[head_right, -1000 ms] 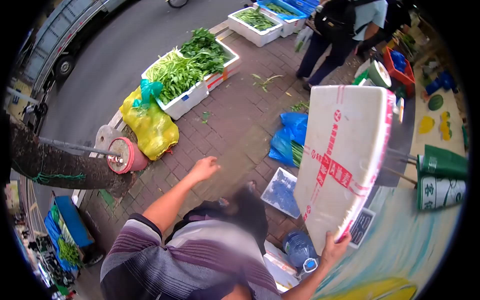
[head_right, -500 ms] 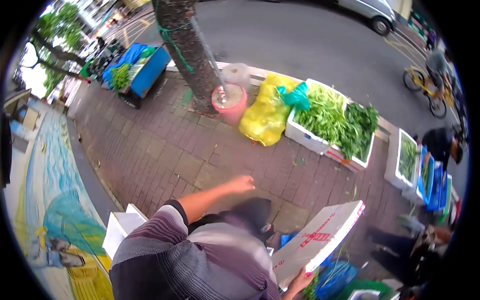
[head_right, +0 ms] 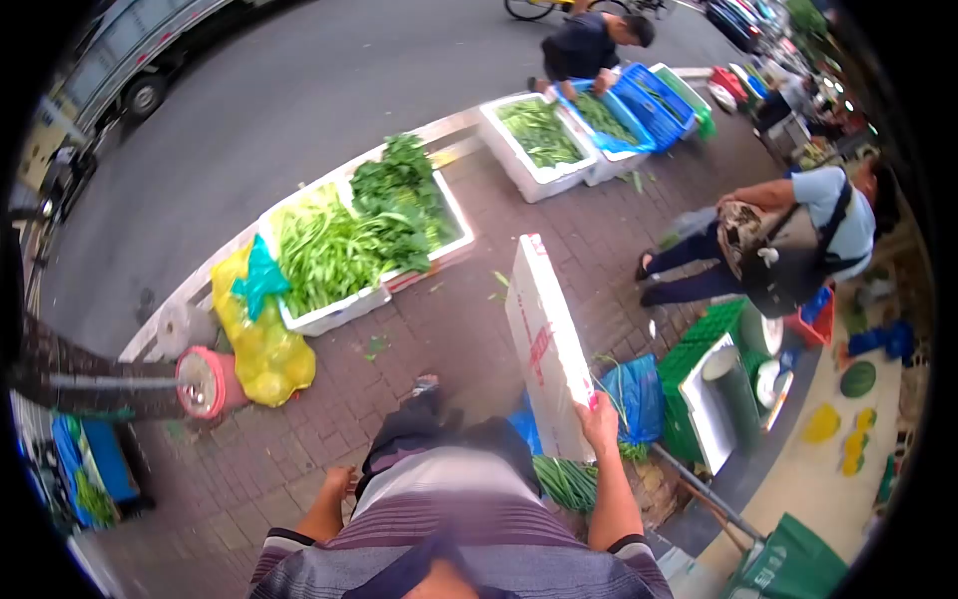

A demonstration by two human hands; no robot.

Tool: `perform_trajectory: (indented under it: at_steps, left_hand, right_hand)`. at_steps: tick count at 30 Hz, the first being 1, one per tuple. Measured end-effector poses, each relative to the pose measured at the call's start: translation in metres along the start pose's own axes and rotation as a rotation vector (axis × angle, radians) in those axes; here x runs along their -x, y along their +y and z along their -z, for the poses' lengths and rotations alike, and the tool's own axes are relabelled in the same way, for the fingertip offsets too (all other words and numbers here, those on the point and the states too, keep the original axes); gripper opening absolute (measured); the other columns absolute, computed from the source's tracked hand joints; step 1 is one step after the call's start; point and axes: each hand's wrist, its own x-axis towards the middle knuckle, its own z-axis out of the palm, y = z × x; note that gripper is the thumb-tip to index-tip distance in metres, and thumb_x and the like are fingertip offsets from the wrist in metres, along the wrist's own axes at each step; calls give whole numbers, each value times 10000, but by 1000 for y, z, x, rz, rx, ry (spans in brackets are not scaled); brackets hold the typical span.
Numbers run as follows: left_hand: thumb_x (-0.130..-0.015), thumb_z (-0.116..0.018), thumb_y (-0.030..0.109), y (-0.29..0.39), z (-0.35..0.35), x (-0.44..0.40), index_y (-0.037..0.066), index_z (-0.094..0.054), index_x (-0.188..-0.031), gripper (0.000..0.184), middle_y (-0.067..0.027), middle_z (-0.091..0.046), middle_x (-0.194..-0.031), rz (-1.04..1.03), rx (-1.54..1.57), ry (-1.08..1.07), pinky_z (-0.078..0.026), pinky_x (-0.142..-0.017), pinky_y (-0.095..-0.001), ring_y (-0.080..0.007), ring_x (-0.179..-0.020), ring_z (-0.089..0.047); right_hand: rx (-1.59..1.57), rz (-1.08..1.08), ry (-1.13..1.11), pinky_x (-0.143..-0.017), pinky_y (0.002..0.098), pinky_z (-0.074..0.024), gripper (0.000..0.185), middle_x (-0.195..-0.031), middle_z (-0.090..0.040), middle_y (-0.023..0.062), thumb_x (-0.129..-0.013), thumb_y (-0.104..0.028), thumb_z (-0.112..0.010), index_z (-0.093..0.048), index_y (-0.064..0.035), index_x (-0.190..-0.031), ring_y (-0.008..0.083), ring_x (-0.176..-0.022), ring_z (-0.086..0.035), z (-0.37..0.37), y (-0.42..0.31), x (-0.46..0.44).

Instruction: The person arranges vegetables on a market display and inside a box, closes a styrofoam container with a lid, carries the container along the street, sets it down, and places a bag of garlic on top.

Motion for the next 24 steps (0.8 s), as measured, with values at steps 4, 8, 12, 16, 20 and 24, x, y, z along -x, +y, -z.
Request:
perform_trajectory:
  at_steps: [4,8,12,16,20,24]
  left_hand:
    - [-949,-653,225,285,-51,-8,61,-642,-1057,197,-29,-625,-795,-308,34,-119,-422,-462,-285,-138,-608,-582]
    - [-977,-611,252,481,-120,16,112,-598,-1184,250,-10,-647,-898,-502,183,-34,-448,-522,-268,-126,-706,-602]
    - [-985,-590,279,595,-230,53,103,-587,-1246,315,-28,-673,-978,-613,84,-57,-474,-592,-266,-134,-747,-622]
    - [-953,-635,289,631,-345,84,106,-630,-1162,278,-39,-681,-926,-585,-285,-211,-476,-499,-257,-147,-649,-636]
    - [-950,-667,295,649,-421,97,85,-629,-1137,284,-47,-672,-874,-444,-309,-265,-474,-474,-301,-153,-592,-615]
    - [-952,-649,278,667,-475,-1,58,-626,-1103,268,-60,-649,-801,-560,-649,-173,-475,-467,-342,-197,-563,-608]
  right_hand:
    - [-100,-204,154,-842,457,-526,587,-1017,-702,261,-811,-357,-775,-600,36,-1210,414,-966,-686,13,59,-36]
    - [-210,-349,197,-859,418,-525,583,-1017,-700,231,-797,-332,-787,-613,40,-1210,359,-959,-686,10,102,-95]
    - [-278,-462,152,-849,428,-525,578,-1016,-699,231,-796,-337,-793,-613,37,-1197,366,-949,-682,34,133,-175]
    - [-234,-413,166,-825,466,-532,557,-1001,-707,234,-792,-363,-800,-617,21,-1151,403,-949,-685,67,178,-265]
    - [-315,-464,187,-825,463,-533,548,-1012,-706,239,-801,-368,-787,-621,17,-1154,406,-955,-683,136,203,-357]
    - [-378,-485,241,-829,460,-533,548,-1020,-706,238,-806,-378,-777,-627,13,-1160,407,-957,-681,180,236,-446]
